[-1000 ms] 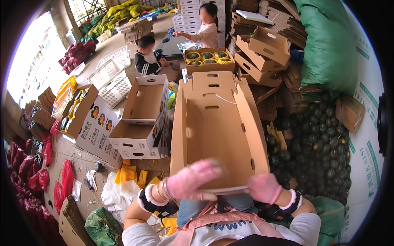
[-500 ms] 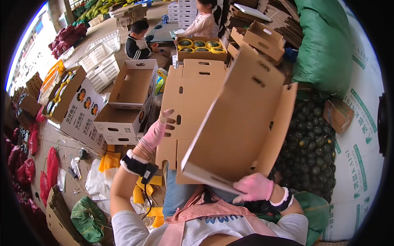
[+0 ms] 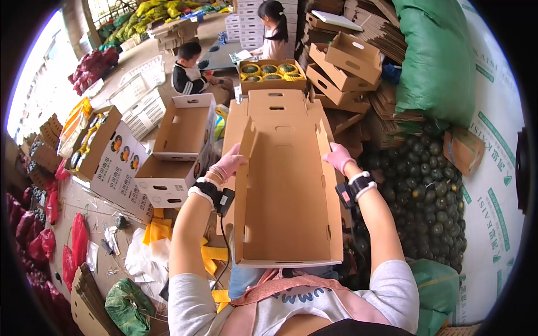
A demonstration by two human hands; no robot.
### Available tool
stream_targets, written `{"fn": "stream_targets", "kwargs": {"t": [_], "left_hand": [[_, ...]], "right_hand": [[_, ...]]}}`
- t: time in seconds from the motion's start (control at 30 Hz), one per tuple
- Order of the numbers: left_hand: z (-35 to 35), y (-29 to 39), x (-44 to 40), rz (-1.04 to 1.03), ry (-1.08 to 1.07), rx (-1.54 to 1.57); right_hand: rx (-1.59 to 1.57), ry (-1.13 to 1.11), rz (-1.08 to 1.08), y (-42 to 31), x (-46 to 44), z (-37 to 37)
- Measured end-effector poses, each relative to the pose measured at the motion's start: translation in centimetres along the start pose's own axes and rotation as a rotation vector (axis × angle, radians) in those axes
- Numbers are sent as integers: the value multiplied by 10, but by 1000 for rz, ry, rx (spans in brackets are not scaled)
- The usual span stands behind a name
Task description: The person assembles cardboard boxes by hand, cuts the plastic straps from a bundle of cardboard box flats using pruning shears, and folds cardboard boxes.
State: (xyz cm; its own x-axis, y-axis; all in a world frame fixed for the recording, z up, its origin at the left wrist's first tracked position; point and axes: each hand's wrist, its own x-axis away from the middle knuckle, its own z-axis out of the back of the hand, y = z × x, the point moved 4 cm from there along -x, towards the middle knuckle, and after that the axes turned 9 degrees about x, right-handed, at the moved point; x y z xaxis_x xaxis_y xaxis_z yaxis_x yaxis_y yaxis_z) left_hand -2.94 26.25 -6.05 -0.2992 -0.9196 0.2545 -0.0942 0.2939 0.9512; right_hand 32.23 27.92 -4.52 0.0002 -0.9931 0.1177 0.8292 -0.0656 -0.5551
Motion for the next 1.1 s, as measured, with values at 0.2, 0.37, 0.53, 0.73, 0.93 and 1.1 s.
{"fn": "stream_targets", "kwargs": {"t": [0.2, 0.37, 0.53, 0.73, 0.93, 1.1], "left_hand": [[-9, 3, 10, 25, -300, -71], [-11, -2, 6, -141, -155, 158], [-25, 27, 24, -432, 54, 298], [-29, 51, 63, -759, -36, -678], [-26, 51, 66, -352, -471, -601], [-56, 54, 31, -157, -319, -1332]], "right_hand": [[-563, 1, 473, -8, 35, 7], [-812, -143, 417, -9, 47, -2], [-894, 83, 435, -26, 44, 4], [-732, -91, 408, -9, 40, -4], [-113, -282, 558, -35, 44, 8], [737, -327, 441, -97, 52, 14]]}}
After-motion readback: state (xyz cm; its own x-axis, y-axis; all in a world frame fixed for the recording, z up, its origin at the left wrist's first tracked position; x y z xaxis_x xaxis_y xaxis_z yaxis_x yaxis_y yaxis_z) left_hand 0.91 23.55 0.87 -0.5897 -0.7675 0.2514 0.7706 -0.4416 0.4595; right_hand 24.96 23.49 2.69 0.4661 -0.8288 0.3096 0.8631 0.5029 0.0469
